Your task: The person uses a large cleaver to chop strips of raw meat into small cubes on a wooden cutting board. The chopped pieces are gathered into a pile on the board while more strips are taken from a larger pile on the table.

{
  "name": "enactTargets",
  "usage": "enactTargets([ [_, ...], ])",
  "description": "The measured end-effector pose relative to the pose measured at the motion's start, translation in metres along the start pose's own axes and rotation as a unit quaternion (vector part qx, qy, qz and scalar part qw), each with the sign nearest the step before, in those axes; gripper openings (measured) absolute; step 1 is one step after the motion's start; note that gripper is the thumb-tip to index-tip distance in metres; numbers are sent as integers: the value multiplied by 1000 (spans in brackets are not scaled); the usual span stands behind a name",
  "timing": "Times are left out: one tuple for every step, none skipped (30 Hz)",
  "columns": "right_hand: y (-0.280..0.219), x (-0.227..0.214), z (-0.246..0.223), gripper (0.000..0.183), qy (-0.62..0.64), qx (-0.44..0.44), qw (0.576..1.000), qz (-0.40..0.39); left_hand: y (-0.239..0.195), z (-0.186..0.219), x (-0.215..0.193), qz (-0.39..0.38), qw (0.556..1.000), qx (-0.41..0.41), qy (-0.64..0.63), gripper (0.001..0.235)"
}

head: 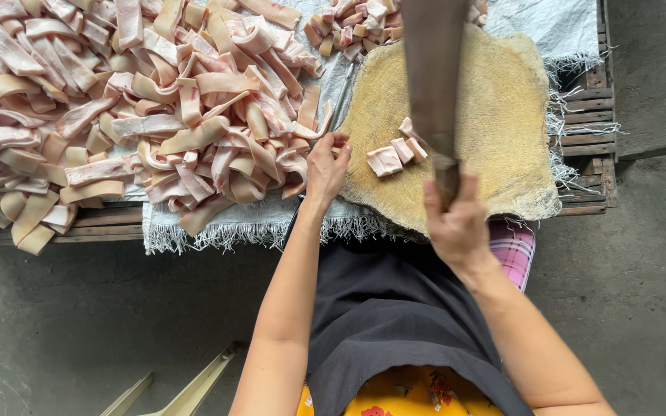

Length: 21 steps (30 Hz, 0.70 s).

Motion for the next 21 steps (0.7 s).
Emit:
enactTargets([
  [2,24,15,36,-77,51,994,-62,-3,-1,-4,-4,1000,-3,-1,28],
  [1,43,29,39,-153,101,975,-123,-5,-2,-5,-7,1000,-7,-3,27],
  [1,52,40,39,-152,75,979,-113,-5,-5,-4,-21,1000,-5,-17,27],
  [2,55,50,39,-152,49,982,-102,-6,-8,3,-34,999,-3,-32,27],
  [-1,53,56,40,-153,26,984,-92,-9,-11,13,-50,998,-2,-49,26],
  [0,51,61,40,-123,69,984,-113,-10,-14,22,-45,998,33,-20,26],
  [8,45,64,40,-94,109,981,-133,-6,-16,33,-39,997,69,8,25],
  [13,37,63,41,-64,149,975,-152,-5,-18,44,-33,993,106,36,24],
  [15,31,57,41,-57,191,966,-164,-4,-20,54,-49,993,110,15,25],
  [15,28,51,41,-49,231,956,-174,-4,-20,63,-66,991,115,-5,25],
  [17,26,45,41,-40,272,944,-184,-3,-20,67,-83,989,121,-25,25],
  [19,23,40,41,-5,285,941,-184,-1,-19,69,-86,989,121,4,24],
  [20,22,39,40,31,299,936,-185,-1,-19,69,-89,988,120,33,23],
  [20,22,39,40,67,312,929,-186,-1,-16,69,-93,987,118,62,22],
  [22,18,43,39,103,308,928,-183,-2,-13,66,-92,986,124,66,23],
  [25,10,49,38,138,304,925,-181,-4,-9,61,-92,985,130,70,23],
  [27,5,53,38,173,298,922,-175,-3,-2,57,-91,983,139,73,23],
  [24,4,53,38,174,297,926,-154,-3,4,54,-122,979,130,97,27],
  [17,3,52,38,175,296,929,-135,-4,8,50,-152,974,118,122,32],
  [13,2,49,38,176,294,932,-116,-5,12,48,-181,967,106,146,37],
  [10,2,46,38,145,293,939,-104,-8,12,47,-183,966,82,164,34],
])
Point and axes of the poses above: each hand's wrist, its own y-axis towards the middle knuckle, its own x-axis out of the palm, z = x × y, the point moved 2 cm from there along y, towards the middle knuckle, and after that the axes turned 1 degree about z, right-handed, at the moved point
